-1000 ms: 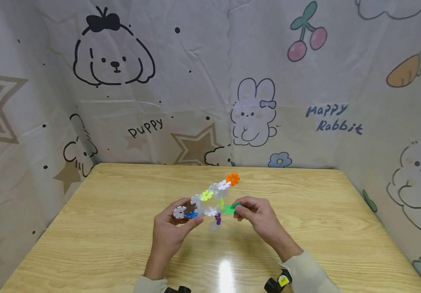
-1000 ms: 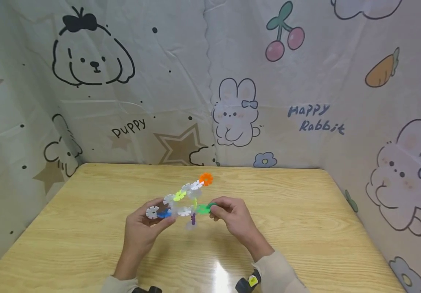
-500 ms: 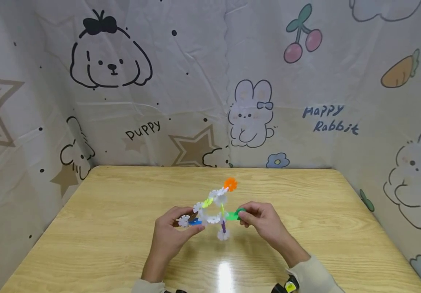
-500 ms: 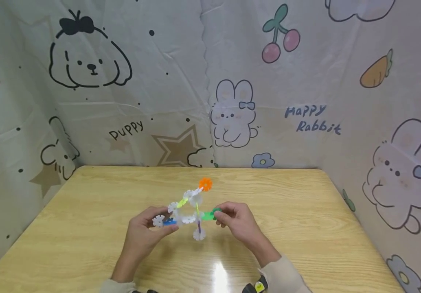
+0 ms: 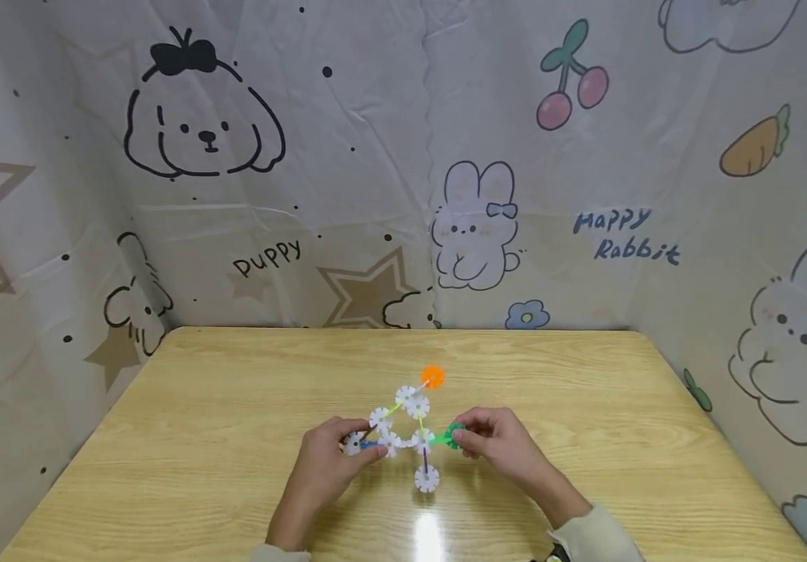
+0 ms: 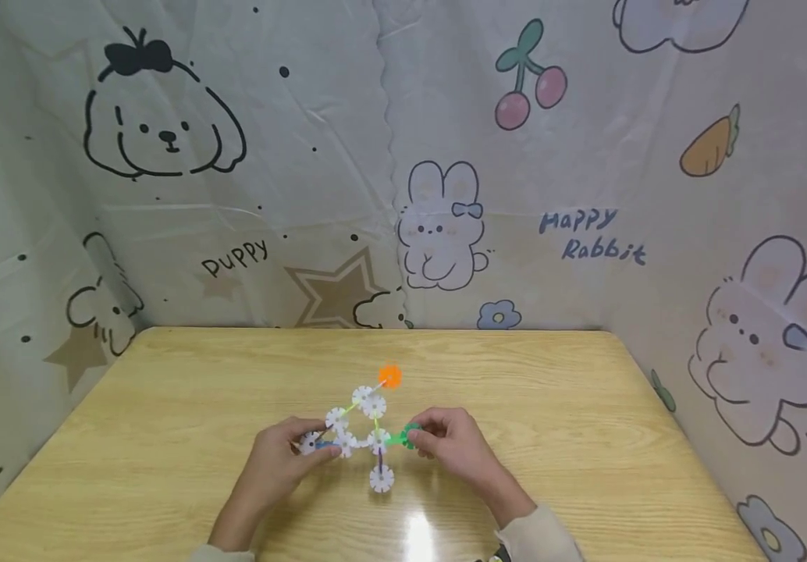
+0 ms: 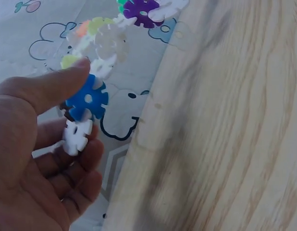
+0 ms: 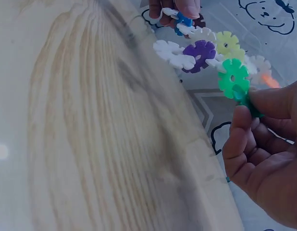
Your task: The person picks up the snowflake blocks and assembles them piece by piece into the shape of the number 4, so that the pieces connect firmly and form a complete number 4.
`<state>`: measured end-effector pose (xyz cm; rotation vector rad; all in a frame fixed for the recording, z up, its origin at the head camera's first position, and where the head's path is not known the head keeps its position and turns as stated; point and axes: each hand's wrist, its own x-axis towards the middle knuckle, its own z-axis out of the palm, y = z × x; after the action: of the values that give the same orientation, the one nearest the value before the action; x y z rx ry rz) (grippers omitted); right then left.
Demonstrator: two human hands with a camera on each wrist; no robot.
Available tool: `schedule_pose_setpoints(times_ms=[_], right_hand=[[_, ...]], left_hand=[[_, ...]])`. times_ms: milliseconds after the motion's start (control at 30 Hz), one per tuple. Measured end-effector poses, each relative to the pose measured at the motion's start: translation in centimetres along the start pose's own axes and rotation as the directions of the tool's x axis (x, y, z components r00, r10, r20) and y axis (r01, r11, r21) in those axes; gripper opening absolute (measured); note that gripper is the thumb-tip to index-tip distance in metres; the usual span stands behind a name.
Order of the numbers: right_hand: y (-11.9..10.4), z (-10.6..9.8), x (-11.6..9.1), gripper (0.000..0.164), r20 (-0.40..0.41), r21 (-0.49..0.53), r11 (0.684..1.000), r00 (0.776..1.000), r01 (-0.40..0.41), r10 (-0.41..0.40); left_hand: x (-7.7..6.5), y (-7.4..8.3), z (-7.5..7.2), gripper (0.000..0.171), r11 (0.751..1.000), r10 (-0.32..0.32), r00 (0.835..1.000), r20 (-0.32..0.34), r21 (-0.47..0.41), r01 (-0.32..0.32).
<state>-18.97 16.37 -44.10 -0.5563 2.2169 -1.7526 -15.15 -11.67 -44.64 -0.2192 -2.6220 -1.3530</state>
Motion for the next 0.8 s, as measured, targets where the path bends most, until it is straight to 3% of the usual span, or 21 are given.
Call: schedule_pose_setpoints(times_ms=[467, 800], right_hand=[[1.6, -0.1, 0.0, 0.013, -0.025, -0.203, 0.977, 0.998, -0.067, 0.063], [2.0, 0.1, 0.4, 0.01, -0.004, -0.389, 0.92, 0.998, -0.054, 0.057]], left_hand=[[0.8, -0.1, 1.2, 0.042, 0.994, -0.029, 0.996, 0.083, 0.107, 0.02], [0.9, -0.4, 1.8, 0.037, 0.989, -0.098, 0.99, 0.103, 0.117, 0.085]])
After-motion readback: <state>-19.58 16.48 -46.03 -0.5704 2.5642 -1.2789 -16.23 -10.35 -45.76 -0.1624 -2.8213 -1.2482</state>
